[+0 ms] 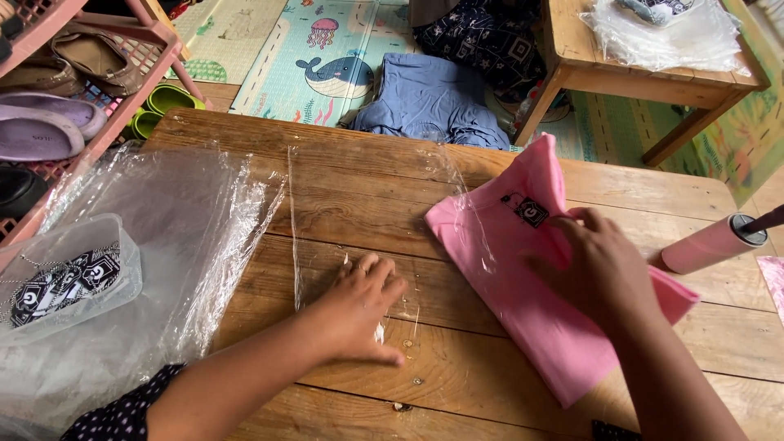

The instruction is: The person folds a pink t-shirt on a wooden table, attaches a tag to the collar, places it into a plastic bag, and then unfolds the shirt to use a lint roller on it.

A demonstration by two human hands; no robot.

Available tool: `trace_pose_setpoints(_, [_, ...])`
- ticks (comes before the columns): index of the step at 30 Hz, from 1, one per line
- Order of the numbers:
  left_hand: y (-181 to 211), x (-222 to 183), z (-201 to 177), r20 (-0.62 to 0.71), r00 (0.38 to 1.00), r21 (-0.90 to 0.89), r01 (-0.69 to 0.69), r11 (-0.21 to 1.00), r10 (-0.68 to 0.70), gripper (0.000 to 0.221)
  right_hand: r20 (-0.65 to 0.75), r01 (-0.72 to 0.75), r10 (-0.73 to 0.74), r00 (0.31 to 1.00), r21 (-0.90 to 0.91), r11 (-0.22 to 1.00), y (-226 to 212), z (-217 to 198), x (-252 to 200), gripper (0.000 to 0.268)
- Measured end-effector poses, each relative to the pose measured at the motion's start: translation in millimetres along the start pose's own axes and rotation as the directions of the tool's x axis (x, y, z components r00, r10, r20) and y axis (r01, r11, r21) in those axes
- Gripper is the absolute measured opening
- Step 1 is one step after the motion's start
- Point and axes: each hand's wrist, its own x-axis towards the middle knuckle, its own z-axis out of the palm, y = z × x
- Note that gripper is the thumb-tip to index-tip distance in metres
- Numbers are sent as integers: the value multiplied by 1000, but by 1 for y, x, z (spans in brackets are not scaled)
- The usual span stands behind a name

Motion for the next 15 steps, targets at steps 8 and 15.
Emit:
trace_pose_setpoints(8, [-44, 42, 20, -183, 965, -97, 170, 981, -186, 74, 278, 49, -25, 960, -77, 996, -18, 34, -13, 129])
trace_pose_setpoints(15, [-75, 56, 68, -514, 858, 150, 77, 986, 12, 56, 204, -12, 32, 978, -97, 995, 16, 98, -3, 82])
